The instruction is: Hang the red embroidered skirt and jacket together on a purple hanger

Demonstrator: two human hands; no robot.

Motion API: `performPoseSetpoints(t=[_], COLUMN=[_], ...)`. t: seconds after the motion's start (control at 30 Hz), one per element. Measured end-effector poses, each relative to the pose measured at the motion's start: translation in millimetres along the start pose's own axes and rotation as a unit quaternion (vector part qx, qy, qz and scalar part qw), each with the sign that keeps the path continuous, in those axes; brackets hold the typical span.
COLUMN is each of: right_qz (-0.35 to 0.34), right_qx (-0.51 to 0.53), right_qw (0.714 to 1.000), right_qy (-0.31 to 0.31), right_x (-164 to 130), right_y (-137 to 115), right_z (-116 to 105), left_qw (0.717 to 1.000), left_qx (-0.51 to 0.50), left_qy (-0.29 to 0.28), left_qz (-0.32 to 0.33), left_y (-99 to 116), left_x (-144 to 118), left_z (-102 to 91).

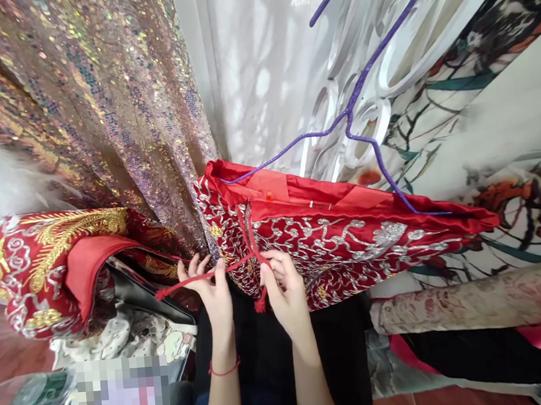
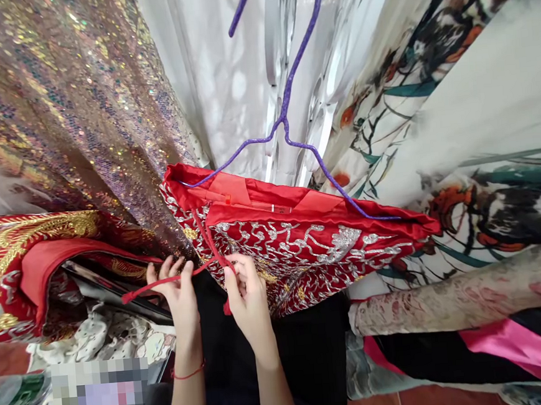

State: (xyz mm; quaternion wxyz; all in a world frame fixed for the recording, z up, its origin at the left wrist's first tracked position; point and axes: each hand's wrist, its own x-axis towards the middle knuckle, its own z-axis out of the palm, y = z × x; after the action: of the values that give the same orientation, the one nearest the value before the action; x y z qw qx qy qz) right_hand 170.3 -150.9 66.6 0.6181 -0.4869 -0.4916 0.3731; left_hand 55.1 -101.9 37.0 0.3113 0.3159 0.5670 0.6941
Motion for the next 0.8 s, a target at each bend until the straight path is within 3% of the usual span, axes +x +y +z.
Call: performPoseSetpoints(t=[0.13, 0.27, 0.37, 0.43, 0.67, 0.73, 0.8], right_qz=[-0.010, -0.040, -0.075, -0.090, -0.121, -0.134, -0.155], right_qx=[-0.023, -0.061, -0.085, -0.099, -0.134, -0.135, -0.133], right_qw=[1.000, 0.997, 0.993, 0.991, 0.983, 0.980, 0.976], right_qy=[-0.013, -0.003, -0.015, -0.013, 0.030, 0.053, 0.074], right_x=[0.3, 2.8, 4.3, 3.8, 4.9, 13.6, 25.7], right_y=[0.6, -1.7, -5.7, -7.5, -10.5, -15.9, -23.6], right_z=[-0.5, -4.5, -6.4, -7.4, -13.0, -16.3, -21.8], left_qw=[0.958, 0.918, 0.897, 0.886, 0.839, 0.845, 0.868], left_qx=[0.202, 0.226, 0.189, 0.189, 0.211, 0.219, 0.226], left_qy=[-0.043, -0.122, -0.247, -0.282, -0.341, -0.337, -0.290], left_qz=[0.199, 0.303, 0.314, 0.315, 0.367, 0.353, 0.335], left_y=[10.8, 24.7, 23.7, 21.0, 37.7, 49.0, 61.0], left_x=[-11.8, -16.5, -16.0, -14.8, 3.8, 17.8, 36.0], left_z=[-1.4, -11.7, -18.0, -19.6, -20.6, -18.1, -13.7])
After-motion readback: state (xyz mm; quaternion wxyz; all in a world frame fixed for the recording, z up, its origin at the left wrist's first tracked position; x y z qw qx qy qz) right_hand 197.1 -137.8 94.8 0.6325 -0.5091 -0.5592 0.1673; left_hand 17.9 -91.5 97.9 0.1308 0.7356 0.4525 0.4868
